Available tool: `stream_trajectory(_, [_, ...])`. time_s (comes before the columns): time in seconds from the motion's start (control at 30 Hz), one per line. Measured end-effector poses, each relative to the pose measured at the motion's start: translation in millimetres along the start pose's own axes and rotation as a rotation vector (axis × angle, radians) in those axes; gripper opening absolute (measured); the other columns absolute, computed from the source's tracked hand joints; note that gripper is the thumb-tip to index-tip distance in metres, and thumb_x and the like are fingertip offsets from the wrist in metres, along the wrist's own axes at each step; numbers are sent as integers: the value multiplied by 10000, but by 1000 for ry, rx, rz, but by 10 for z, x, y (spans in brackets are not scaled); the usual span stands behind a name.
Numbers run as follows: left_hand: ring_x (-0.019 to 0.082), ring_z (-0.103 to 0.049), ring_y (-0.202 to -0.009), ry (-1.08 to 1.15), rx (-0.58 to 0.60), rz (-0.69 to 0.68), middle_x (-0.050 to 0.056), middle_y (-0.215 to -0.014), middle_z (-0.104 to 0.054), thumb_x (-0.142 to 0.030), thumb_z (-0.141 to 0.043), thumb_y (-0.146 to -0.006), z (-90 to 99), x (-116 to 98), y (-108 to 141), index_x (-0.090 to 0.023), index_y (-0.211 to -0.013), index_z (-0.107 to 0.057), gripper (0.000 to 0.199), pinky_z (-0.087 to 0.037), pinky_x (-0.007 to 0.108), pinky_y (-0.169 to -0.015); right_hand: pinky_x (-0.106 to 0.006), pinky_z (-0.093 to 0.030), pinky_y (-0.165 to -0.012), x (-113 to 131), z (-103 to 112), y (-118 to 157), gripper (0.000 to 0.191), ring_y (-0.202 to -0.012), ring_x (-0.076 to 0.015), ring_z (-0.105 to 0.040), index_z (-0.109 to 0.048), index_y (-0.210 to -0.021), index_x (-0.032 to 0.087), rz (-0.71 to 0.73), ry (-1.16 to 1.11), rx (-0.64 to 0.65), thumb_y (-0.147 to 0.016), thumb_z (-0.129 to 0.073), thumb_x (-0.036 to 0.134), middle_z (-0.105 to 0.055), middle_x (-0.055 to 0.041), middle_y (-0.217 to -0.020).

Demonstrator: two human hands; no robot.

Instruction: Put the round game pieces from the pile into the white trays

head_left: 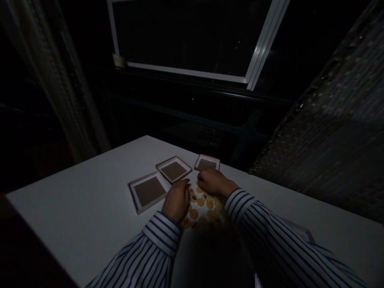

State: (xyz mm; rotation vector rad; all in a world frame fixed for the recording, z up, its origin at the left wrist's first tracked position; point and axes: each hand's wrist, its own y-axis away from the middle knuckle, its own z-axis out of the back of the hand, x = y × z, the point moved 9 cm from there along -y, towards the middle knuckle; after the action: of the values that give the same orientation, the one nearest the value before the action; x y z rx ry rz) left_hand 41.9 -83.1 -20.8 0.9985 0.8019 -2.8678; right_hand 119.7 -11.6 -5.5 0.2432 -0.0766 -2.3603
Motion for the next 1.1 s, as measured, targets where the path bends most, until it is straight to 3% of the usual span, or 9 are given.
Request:
stream_trajectory(0.4, [203, -554, -972, 33, 13, 17, 126, -1037, -610, -114, -352, -794, -31, 28, 1, -103, -1085, -530, 341, -420, 332, -871, -304, -413, -701, 25, -56, -100, 312, -863, -227, -582, -636, -897, 138, -13, 32, 5, -765, -420, 321, -634, -132, -948])
stream_trajectory(0.73, [189, -562, -970, 79, -35, 78, 116, -1036, -612, -135, -340, -802, 58, 70, -10, -120, -1098, -520, 347, -423, 303, -854, -303, -393, -701, 35, -10, -103, 294, -857, -224, -571, -617, -907, 139, -12, 10, -33, -772, -408, 296, -625, -126, -951])
stream_trajectory(0.97, [198, -570, -937, 192, -95, 166, 100, -1011, -623, -193, -334, -815, 157, 128, -19, -135, -1057, -546, 327, -423, 315, -834, -300, -327, -836, 101, 369, 162, 268, -964, -206, -494, -574, -983, 143, 53, -64, -281, -811, -407, 261, -577, -103, -977])
stream_trajectory(1.1, [198, -564, -938, 335, -131, 193, 91, -993, -629, -266, -356, -824, 172, 165, -23, -144, -1027, -567, 318, -410, 320, -837, -287, -338, -825, 130, 486, 349, 282, -934, -175, -489, -530, -1063, 153, 94, -141, -384, -829, -399, 240, -542, -81, -985])
